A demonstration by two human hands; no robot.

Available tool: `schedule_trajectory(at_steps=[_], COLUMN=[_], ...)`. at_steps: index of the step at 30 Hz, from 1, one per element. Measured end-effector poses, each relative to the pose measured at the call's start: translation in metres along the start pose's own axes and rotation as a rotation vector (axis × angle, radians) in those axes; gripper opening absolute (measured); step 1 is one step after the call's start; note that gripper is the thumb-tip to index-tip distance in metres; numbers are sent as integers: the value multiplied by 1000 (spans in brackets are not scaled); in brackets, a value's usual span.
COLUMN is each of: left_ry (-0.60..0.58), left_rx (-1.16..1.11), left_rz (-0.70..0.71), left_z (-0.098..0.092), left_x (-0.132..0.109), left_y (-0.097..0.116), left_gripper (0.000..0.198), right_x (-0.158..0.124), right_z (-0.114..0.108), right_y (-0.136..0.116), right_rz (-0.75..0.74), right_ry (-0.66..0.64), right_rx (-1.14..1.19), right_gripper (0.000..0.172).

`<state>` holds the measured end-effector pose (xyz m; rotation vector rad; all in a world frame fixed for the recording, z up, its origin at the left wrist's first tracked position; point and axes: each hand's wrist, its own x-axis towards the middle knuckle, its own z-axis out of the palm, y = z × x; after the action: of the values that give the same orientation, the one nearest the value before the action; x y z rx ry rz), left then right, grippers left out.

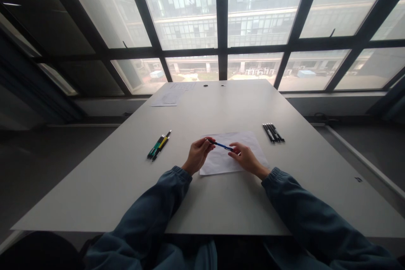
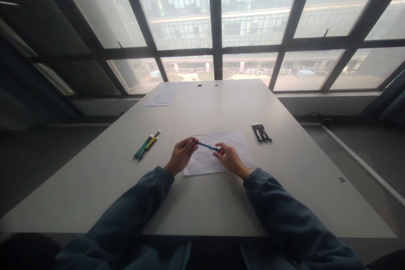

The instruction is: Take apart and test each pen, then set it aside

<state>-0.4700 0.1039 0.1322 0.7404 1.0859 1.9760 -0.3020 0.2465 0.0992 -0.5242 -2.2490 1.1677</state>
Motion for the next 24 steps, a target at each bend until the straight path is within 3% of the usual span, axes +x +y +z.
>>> schedule_trajectory(at_steps=[6, 13, 24], left_ry=[-10, 6, 1], left_rx=[-44, -41, -46], left_rz=[-23, -49, -47], left_z=[-3, -7, -4], left_x=[1, 2, 1], left_y=[-4, -7, -6], left_gripper=[27, 33, 36], right_x=[-2, -4, -5], right_z=[1, -4, -3], right_y=[-3, -10, -13], right_rz=[-94, -180, -162], right_ry=[29, -9, 5], right_rx=[-36, -83, 20], right_gripper=[15, 23, 18])
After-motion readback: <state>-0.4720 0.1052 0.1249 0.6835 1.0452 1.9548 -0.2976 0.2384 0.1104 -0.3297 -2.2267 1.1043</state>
